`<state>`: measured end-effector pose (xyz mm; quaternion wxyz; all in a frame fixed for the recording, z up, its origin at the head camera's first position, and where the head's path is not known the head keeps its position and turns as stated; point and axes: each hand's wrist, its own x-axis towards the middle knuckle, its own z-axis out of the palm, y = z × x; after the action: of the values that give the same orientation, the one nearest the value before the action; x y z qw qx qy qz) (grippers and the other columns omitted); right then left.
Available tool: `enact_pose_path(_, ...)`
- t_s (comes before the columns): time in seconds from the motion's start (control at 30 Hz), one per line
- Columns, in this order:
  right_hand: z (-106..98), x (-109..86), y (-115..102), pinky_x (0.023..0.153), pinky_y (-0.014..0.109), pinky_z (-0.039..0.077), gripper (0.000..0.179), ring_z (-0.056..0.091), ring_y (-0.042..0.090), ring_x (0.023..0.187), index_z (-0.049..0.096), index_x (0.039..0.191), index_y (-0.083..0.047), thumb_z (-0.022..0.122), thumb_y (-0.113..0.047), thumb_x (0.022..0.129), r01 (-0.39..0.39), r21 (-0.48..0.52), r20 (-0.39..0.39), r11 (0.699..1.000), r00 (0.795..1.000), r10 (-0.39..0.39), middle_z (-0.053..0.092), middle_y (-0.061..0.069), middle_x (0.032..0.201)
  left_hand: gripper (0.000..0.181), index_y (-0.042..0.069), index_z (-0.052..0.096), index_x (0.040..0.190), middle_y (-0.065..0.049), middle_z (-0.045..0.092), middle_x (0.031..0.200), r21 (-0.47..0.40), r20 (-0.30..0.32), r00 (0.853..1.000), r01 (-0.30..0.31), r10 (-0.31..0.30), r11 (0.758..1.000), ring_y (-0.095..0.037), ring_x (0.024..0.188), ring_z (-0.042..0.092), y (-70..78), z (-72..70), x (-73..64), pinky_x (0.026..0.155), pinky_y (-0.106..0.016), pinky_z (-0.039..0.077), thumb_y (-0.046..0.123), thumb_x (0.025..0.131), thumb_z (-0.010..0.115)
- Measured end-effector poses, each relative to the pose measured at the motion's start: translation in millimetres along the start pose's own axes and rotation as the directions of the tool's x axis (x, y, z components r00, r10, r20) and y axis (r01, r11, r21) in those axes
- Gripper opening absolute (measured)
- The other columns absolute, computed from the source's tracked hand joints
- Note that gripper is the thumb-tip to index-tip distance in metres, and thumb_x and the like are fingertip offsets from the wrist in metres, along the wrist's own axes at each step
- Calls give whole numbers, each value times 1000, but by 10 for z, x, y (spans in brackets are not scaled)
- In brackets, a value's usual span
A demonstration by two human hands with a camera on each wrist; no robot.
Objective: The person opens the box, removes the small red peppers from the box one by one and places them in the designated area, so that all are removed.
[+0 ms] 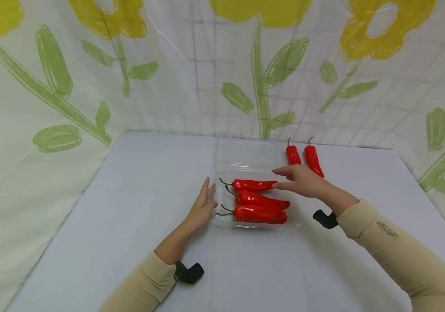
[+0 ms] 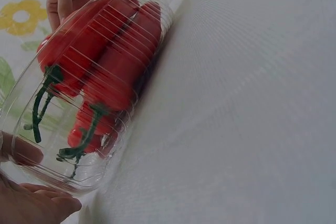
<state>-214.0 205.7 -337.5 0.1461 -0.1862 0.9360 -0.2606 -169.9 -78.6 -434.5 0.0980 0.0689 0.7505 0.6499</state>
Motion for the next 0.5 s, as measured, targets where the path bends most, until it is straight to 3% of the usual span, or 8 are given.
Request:
enact_pose_path(0.17,46,-16,-90,81,39,55,53,55,34,115,55,130,-8,67,-28,83,-8,64,81,998,997,2,59,15,127,76,5,-1,150,-24,17,153,4,3,1000,-5,5,1000,-35,143,14,-16,0,15,114,-50,14,-7,83,34)
enact_pose_path(0.5,135,34,-212,81,32,55,52,60,23,106,54,130,-6,64,-29,85,26,67,176,997,984,-38,62,13,124,76,3,-1,149,-25,17,153,3,5,1000,-12,12,1000,-36,143,14,-16,-8,7,114,-51,14,-7,83,33)
